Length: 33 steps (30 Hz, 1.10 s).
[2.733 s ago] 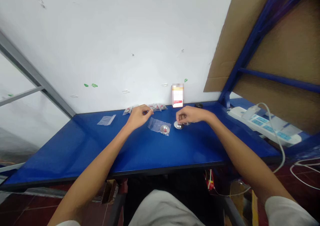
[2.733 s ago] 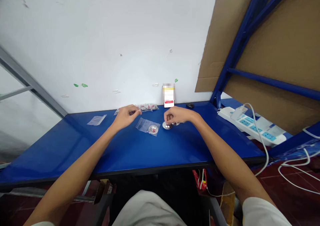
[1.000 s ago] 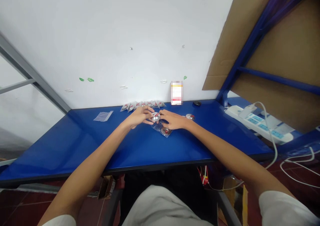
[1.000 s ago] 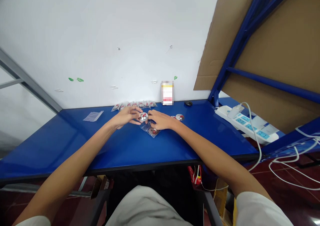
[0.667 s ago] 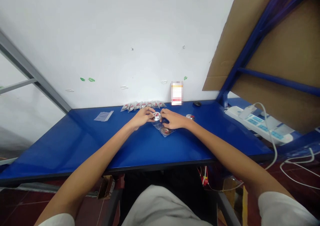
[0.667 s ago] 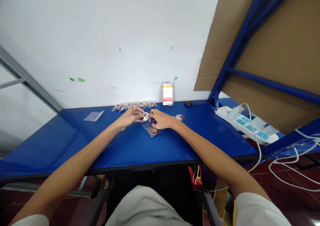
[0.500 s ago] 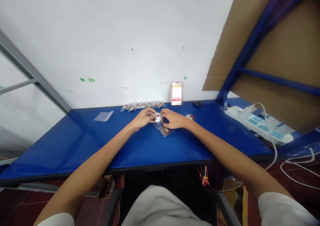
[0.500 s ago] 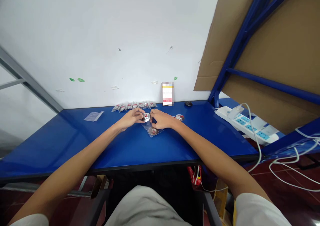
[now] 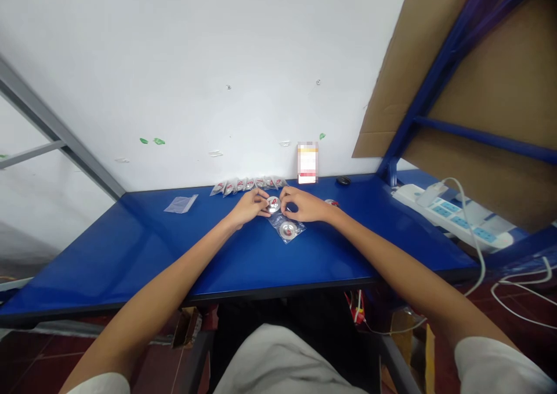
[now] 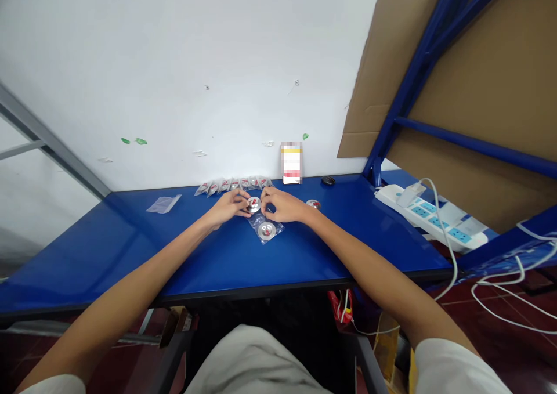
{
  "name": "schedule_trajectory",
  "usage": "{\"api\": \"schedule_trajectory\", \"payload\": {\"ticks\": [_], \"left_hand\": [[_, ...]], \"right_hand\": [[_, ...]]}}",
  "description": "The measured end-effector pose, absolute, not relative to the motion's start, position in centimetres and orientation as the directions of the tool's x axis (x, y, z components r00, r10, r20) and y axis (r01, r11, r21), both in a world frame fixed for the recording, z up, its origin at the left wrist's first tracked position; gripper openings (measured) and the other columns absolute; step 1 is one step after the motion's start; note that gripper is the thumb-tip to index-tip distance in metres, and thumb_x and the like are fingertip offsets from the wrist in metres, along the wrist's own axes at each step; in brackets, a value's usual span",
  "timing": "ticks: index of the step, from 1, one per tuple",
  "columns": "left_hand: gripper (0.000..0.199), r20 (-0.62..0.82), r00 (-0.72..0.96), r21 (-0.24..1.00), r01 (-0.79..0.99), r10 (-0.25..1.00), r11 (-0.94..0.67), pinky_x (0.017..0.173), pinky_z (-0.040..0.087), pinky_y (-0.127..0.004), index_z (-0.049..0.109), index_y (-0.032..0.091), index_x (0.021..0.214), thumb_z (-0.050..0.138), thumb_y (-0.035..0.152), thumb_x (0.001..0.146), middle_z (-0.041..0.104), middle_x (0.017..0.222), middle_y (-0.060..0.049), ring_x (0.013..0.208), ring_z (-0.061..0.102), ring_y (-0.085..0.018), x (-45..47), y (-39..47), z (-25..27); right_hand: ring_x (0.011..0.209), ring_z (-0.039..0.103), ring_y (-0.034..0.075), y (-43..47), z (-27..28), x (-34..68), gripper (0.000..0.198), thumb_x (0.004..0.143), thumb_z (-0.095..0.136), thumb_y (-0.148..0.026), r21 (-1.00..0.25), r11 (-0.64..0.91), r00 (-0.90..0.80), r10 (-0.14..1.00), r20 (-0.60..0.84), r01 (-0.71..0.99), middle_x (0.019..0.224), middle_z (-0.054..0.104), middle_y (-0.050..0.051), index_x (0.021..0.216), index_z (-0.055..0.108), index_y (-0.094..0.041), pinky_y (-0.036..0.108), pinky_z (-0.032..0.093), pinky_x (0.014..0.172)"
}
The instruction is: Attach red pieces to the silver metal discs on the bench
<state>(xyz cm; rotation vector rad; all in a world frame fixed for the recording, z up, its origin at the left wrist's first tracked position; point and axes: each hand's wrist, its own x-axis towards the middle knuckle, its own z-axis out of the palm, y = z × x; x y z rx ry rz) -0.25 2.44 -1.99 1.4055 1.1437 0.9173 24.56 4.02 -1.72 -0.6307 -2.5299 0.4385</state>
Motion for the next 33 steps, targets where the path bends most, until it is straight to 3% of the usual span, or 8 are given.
{"api": "schedule_trajectory", "payload": {"ticks": [3,6,11,19,26,33], "left_hand": [[0.025,-0.05,0.243,0.968,0.249,0.969,-0.013,0.051,0.051,-0.023,0.06,0.015,0.104,0.079,0.019,0.088,0.068,0.068,-0.002,0.057,0.064,-0.014,-0.6,2.4,-1.6],[0.023,-0.056,0.273,0.948,0.315,0.96,-0.034,0.042,0.033,-0.02,0.065,0.015,0.102,0.08,0.021,0.085,0.062,0.058,0.001,0.045,0.048,-0.009,-0.8,2.1,-0.8],[0.032,-0.098,0.333,0.947,0.32,0.938,-0.014,0.04,0.023,-0.02,0.074,0.015,0.102,0.087,0.032,0.078,0.074,0.077,-0.005,0.047,0.05,-0.008,-1.1,1.6,0.0],[0.039,-0.083,0.431,0.939,0.334,0.899,-0.074,0.042,0.025,-0.022,0.076,0.014,0.096,0.09,0.043,0.074,0.077,0.079,-0.005,0.042,0.04,-0.005,-0.8,1.2,0.1],[0.032,-0.059,0.465,0.923,0.362,0.883,-0.13,0.044,0.025,-0.023,0.077,0.016,0.097,0.081,0.043,0.082,0.07,0.07,-0.001,0.042,0.039,-0.006,-0.5,0.8,0.0],[0.03,0.028,0.548,0.842,0.438,0.836,-0.315,0.054,0.04,-0.025,0.081,0.019,0.101,0.067,0.045,0.095,0.07,0.072,0.0,0.045,0.05,-0.009,-0.3,0.0,1.1]], "right_hand": [[0.106,0.063,0.023,3.8,-1.3,24.6,0.012,0.094,0.067,-0.012,-0.433,0.839,-0.778,0.502,0.379,0.33,0.116,0.061,0.007,0.098,0.072,-0.022,0.04,0.051,0.096],[0.103,0.062,0.023,3.6,-1.1,24.5,0.01,0.1,0.062,-0.014,-0.454,0.828,-0.781,0.509,0.361,0.33,0.117,0.059,0.008,0.103,0.068,-0.021,0.039,0.051,0.093],[0.099,0.06,0.022,3.7,-1.4,24.5,0.007,0.103,0.059,-0.019,-0.462,0.823,-0.772,0.518,0.369,0.331,0.118,0.056,0.008,0.109,0.062,-0.022,0.038,0.05,0.09],[0.095,0.057,0.021,3.0,-0.7,24.4,0.007,0.109,0.049,-0.022,-0.486,0.81,-0.785,0.519,0.338,0.327,0.117,0.053,0.008,0.108,0.057,-0.023,0.036,0.049,0.088],[0.092,0.057,0.021,2.4,-0.3,24.3,0.01,0.11,0.046,-0.026,-0.51,0.796,-0.781,0.53,0.329,0.326,0.122,0.057,0.008,0.112,0.056,-0.024,0.036,0.049,0.084],[0.091,0.061,0.021,2.2,-0.1,24.3,0.012,0.111,0.046,-0.03,-0.542,0.774,-0.77,0.551,0.323,0.327,0.122,0.062,0.008,0.109,0.056,-0.024,0.036,0.05,0.086]]}}
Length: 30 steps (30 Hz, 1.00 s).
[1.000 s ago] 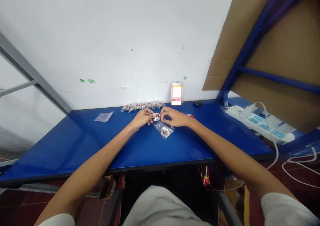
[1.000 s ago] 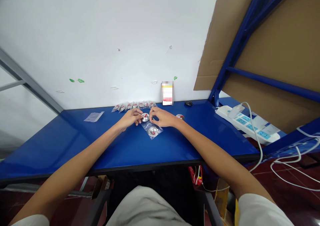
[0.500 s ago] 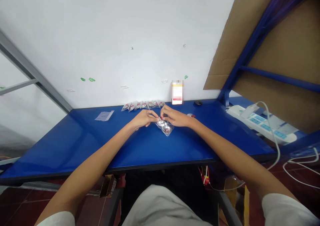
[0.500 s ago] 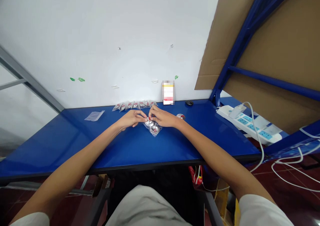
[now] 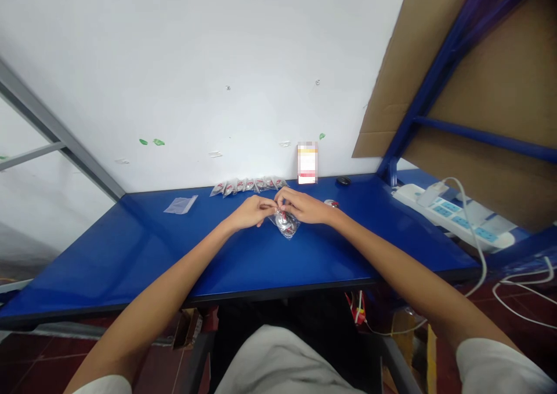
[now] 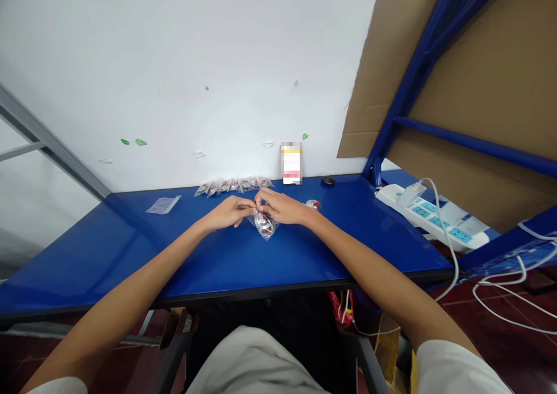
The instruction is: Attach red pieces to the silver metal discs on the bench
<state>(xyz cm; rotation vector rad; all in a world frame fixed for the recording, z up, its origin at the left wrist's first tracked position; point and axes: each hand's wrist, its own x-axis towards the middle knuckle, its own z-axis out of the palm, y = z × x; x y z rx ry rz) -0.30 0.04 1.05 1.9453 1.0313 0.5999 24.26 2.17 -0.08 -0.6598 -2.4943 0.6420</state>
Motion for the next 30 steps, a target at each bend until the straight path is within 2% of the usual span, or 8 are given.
{"api": "schedule_trajectory", "payload": {"ticks": [4,8,10,13,15,22,28,30], "left_hand": [[0.036,0.029,0.57,0.772,0.509,0.821,-0.381,0.056,0.041,-0.023,0.082,0.019,0.105,0.06,0.047,0.1,0.072,0.068,-0.001,0.051,0.059,-0.012,-0.7,-0.2,2.1],[0.047,-0.049,0.665,0.753,0.515,0.746,-0.41,0.052,0.039,-0.022,0.08,0.017,0.099,0.053,0.055,0.105,0.069,0.06,-0.002,0.047,0.054,-0.011,-0.9,-0.6,2.5],[0.046,-0.059,0.673,0.77,0.501,0.737,-0.396,0.051,0.04,-0.022,0.078,0.017,0.104,0.053,0.055,0.105,0.07,0.063,-0.002,0.045,0.053,-0.01,-0.7,-0.6,2.3],[0.039,-0.023,0.63,0.838,0.435,0.776,-0.328,0.047,0.04,-0.022,0.073,0.017,0.117,0.063,0.05,0.1,0.076,0.08,-0.004,0.051,0.061,-0.011,-0.5,-0.1,1.4],[0.037,-0.016,0.583,0.888,0.382,0.812,-0.257,0.044,0.038,-0.021,0.072,0.016,0.115,0.07,0.045,0.093,0.076,0.086,-0.005,0.054,0.063,-0.012,-0.3,0.2,0.7],[0.039,-0.104,0.545,0.942,0.321,0.832,-0.092,0.041,0.029,-0.02,0.075,0.014,0.109,0.08,0.044,0.085,0.064,0.064,0.001,0.048,0.05,-0.009,0.0,0.7,-0.7],[0.037,0.019,0.603,0.841,0.421,0.797,-0.339,0.058,0.045,-0.023,0.082,0.017,0.104,0.076,0.051,0.089,0.077,0.087,-0.004,0.052,0.058,-0.009,-0.5,1.1,-0.8],[0.039,0.008,0.614,0.815,0.454,0.789,-0.361,0.057,0.044,-0.023,0.083,0.018,0.103,0.072,0.053,0.092,0.075,0.08,-0.003,0.052,0.058,-0.01,-0.6,0.9,-0.3]], "right_hand": [[0.096,0.061,0.023,2.3,-0.1,24.3,0.009,0.109,0.046,-0.026,-0.546,0.773,-0.759,0.557,0.338,0.324,0.12,0.063,0.009,0.111,0.055,-0.024,0.037,0.049,0.087],[0.095,0.06,0.023,2.4,-0.3,24.3,0.01,0.11,0.045,-0.028,-0.544,0.773,-0.766,0.553,0.326,0.326,0.12,0.063,0.009,0.11,0.054,-0.024,0.037,0.048,0.085],[0.094,0.059,0.023,2.5,-0.3,24.3,0.01,0.111,0.044,-0.029,-0.538,0.775,-0.771,0.552,0.317,0.333,0.118,0.062,0.009,0.11,0.053,-0.024,0.037,0.047,0.084],[0.093,0.058,0.023,2.5,-0.4,24.3,0.011,0.111,0.042,-0.029,-0.536,0.777,-0.764,0.553,0.332,0.329,0.116,0.062,0.009,0.108,0.052,-0.024,0.036,0.046,0.084],[0.094,0.057,0.023,2.6,-0.4,24.4,0.011,0.112,0.043,-0.03,-0.533,0.779,-0.759,0.554,0.342,0.329,0.115,0.061,0.008,0.109,0.052,-0.024,0.036,0.045,0.084],[0.092,0.057,0.022,2.9,-0.9,24.3,0.011,0.112,0.044,-0.031,-0.542,0.772,-0.776,0.55,0.31,0.331,0.112,0.061,0.007,0.109,0.052,-0.024,0.035,0.044,0.083],[0.094,0.058,0.022,2.6,-0.7,24.2,0.009,0.11,0.044,-0.028,-0.551,0.768,-0.789,0.543,0.29,0.326,0.111,0.061,0.007,0.107,0.052,-0.024,0.035,0.044,0.083],[0.093,0.058,0.022,2.5,-0.7,24.2,0.009,0.11,0.044,-0.026,-0.556,0.764,-0.789,0.544,0.285,0.326,0.109,0.061,0.006,0.107,0.052,-0.024,0.035,0.044,0.083]]}}
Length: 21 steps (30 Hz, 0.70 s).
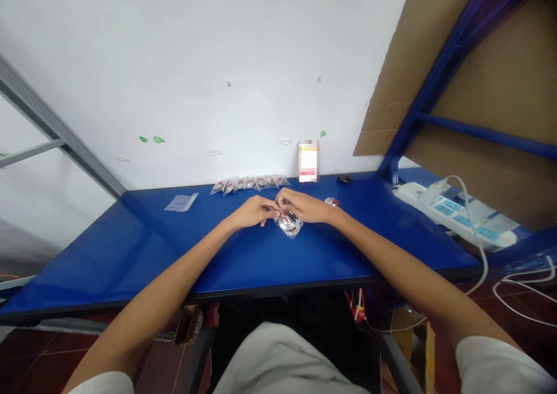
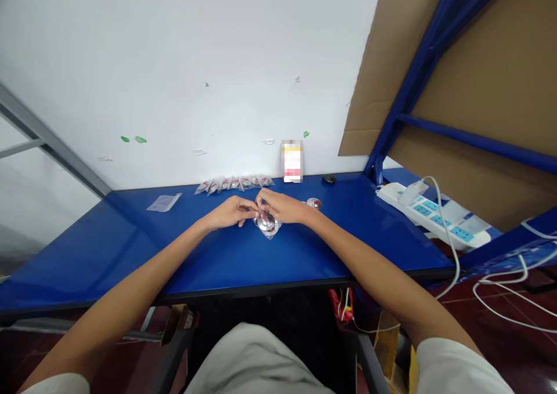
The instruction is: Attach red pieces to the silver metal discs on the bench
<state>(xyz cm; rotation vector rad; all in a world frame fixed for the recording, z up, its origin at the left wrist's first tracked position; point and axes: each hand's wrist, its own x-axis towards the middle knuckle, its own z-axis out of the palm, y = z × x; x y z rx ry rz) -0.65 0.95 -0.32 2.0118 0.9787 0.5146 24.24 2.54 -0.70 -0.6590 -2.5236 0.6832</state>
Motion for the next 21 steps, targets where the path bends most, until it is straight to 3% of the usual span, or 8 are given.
{"api": "schedule_trajectory", "payload": {"ticks": [3,6,12,21], "left_hand": [[0.045,-0.066,0.638,0.803,0.491,0.767,-0.339,0.052,0.039,-0.023,0.083,0.018,0.114,0.069,0.055,0.095,0.067,0.064,-0.001,0.049,0.054,-0.011,-0.8,0.5,0.6],[0.051,-0.125,0.675,0.806,0.497,0.727,-0.322,0.051,0.039,-0.023,0.08,0.018,0.124,0.067,0.058,0.096,0.066,0.063,-0.001,0.049,0.051,-0.011,-0.9,0.1,1.4],[0.055,-0.127,0.699,0.866,0.424,0.704,-0.265,0.051,0.041,-0.023,0.075,0.017,0.125,0.067,0.063,0.095,0.07,0.073,-0.003,0.053,0.052,-0.011,-0.6,-0.4,1.9],[0.055,-0.135,0.658,0.827,0.486,0.741,-0.281,0.051,0.039,-0.023,0.077,0.016,0.121,0.073,0.062,0.09,0.068,0.068,-0.002,0.051,0.05,-0.011,-0.5,-0.1,1.6]], "right_hand": [[0.091,0.058,0.022,2.6,-0.7,24.3,0.008,0.108,0.045,-0.024,-0.561,0.757,-0.788,0.552,0.273,0.335,0.108,0.062,0.006,0.107,0.052,-0.023,0.034,0.043,0.081],[0.089,0.057,0.021,2.5,-0.6,24.3,0.008,0.108,0.044,-0.022,-0.552,0.76,-0.792,0.55,0.264,0.344,0.108,0.06,0.006,0.105,0.051,-0.023,0.034,0.042,0.079],[0.083,0.055,0.02,2.3,-0.5,24.3,0.008,0.108,0.042,-0.021,-0.56,0.749,-0.788,0.561,0.254,0.354,0.103,0.058,0.004,0.104,0.048,-0.024,0.033,0.042,0.075],[0.086,0.054,0.021,2.5,-0.7,24.4,0.008,0.106,0.045,-0.019,-0.543,0.766,-0.788,0.551,0.277,0.344,0.107,0.06,0.005,0.106,0.051,-0.024,0.033,0.041,0.076]]}}
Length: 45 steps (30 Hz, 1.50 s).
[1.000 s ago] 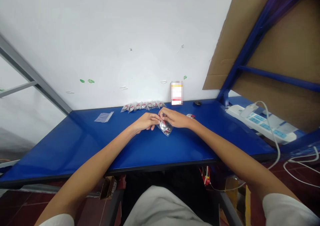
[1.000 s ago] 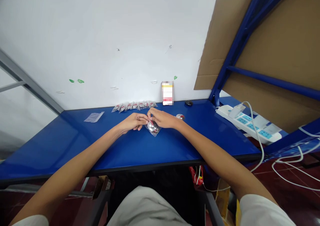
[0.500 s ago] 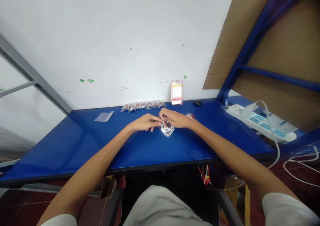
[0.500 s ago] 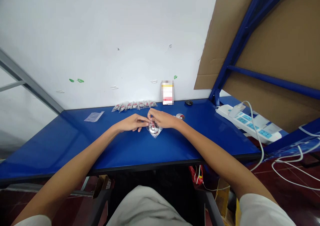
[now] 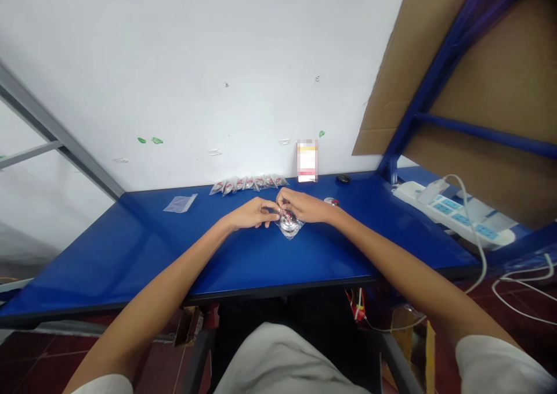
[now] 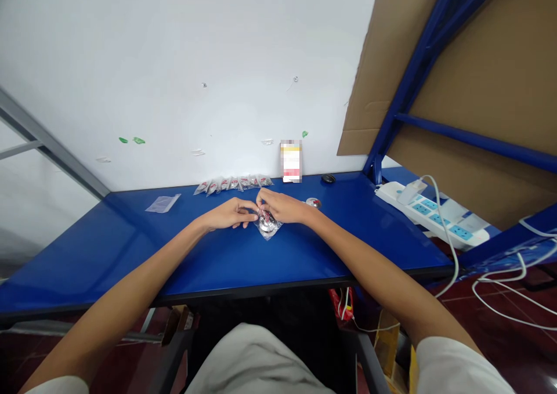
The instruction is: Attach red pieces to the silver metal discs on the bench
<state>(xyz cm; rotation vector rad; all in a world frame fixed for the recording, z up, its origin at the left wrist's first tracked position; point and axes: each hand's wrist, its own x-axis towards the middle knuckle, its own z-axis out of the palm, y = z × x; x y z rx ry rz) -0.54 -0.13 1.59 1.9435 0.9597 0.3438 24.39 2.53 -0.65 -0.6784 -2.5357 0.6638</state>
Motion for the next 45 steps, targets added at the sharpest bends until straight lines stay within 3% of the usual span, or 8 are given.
{"api": "schedule_trajectory", "payload": {"ticks": [7,12,16,25,31,38,42,45], "left_hand": [[0.048,-0.122,0.643,0.848,0.463,0.756,-0.257,0.05,0.039,-0.023,0.079,0.016,0.115,0.079,0.054,0.085,0.065,0.065,-0.001,0.051,0.05,-0.011,-0.4,-0.3,1.8],[0.043,-0.114,0.676,0.858,0.436,0.728,-0.271,0.05,0.038,-0.022,0.082,0.018,0.108,0.082,0.053,0.082,0.074,0.083,-0.006,0.06,0.059,-0.012,-0.7,0.2,1.2],[0.044,-0.128,0.674,0.854,0.448,0.728,-0.265,0.049,0.038,-0.022,0.083,0.018,0.109,0.082,0.054,0.083,0.067,0.069,-0.002,0.056,0.055,-0.012,-0.8,0.4,0.6],[0.047,-0.132,0.7,0.833,0.462,0.702,-0.304,0.05,0.04,-0.022,0.082,0.019,0.12,0.076,0.054,0.089,0.064,0.063,-0.001,0.053,0.054,-0.012,-0.7,0.2,0.5],[0.043,-0.096,0.675,0.794,0.495,0.731,-0.353,0.054,0.045,-0.023,0.083,0.019,0.115,0.074,0.054,0.091,0.072,0.072,-0.004,0.057,0.061,-0.013,-0.8,0.5,0.7],[0.036,0.07,0.58,0.715,0.539,0.812,-0.446,0.061,0.05,-0.025,0.083,0.019,0.113,0.068,0.046,0.096,0.078,0.088,-0.006,0.058,0.063,-0.013,-1.4,0.7,1.6],[0.028,0.244,0.514,0.653,0.54,0.823,-0.531,0.074,0.053,-0.029,0.082,0.02,0.111,0.066,0.038,0.096,0.077,0.107,-0.007,0.075,0.068,-0.016,-1.2,1.0,1.3],[0.025,0.373,0.463,0.574,0.566,0.804,-0.592,0.083,0.053,-0.032,0.081,0.021,0.107,0.066,0.039,0.097,0.075,0.109,-0.007,0.085,0.068,-0.019,-1.0,1.4,0.5]], "right_hand": [[0.085,0.054,0.02,2.4,-0.5,24.5,0.007,0.107,0.044,-0.022,-0.532,0.765,-0.787,0.558,0.264,0.363,0.105,0.059,0.004,0.105,0.05,-0.024,0.033,0.041,0.076],[0.084,0.054,0.02,2.3,-0.5,24.4,0.008,0.107,0.044,-0.022,-0.525,0.769,-0.796,0.55,0.252,0.365,0.108,0.06,0.005,0.107,0.051,-0.024,0.032,0.041,0.076],[0.084,0.054,0.021,2.3,-0.5,24.4,0.008,0.107,0.044,-0.022,-0.528,0.766,-0.798,0.55,0.244,0.366,0.109,0.06,0.006,0.107,0.052,-0.023,0.033,0.041,0.076],[0.085,0.055,0.021,2.3,-0.6,24.3,0.008,0.106,0.046,-0.019,-0.521,0.77,-0.806,0.543,0.235,0.367,0.11,0.06,0.006,0.108,0.052,-0.024,0.033,0.041,0.076],[0.084,0.054,0.021,2.3,-0.5,24.4,0.01,0.104,0.045,-0.018,-0.516,0.773,-0.8,0.547,0.248,0.369,0.109,0.06,0.006,0.107,0.053,-0.024,0.033,0.041,0.076],[0.086,0.054,0.021,2.7,-0.3,25.1,0.008,0.106,0.044,-0.019,-0.502,0.778,-0.78,0.56,0.28,0.378,0.109,0.059,0.006,0.108,0.051,-0.024,0.034,0.041,0.077],[0.083,0.054,0.02,3.0,-0.4,25.4,0.009,0.105,0.045,-0.019,-0.513,0.768,-0.769,0.573,0.282,0.384,0.106,0.058,0.005,0.11,0.051,-0.024,0.033,0.041,0.075],[0.083,0.054,0.02,3.0,-0.5,25.4,0.009,0.107,0.043,-0.021,-0.517,0.76,-0.762,0.584,0.28,0.392,0.104,0.058,0.005,0.111,0.051,-0.024,0.033,0.04,0.075]]}}
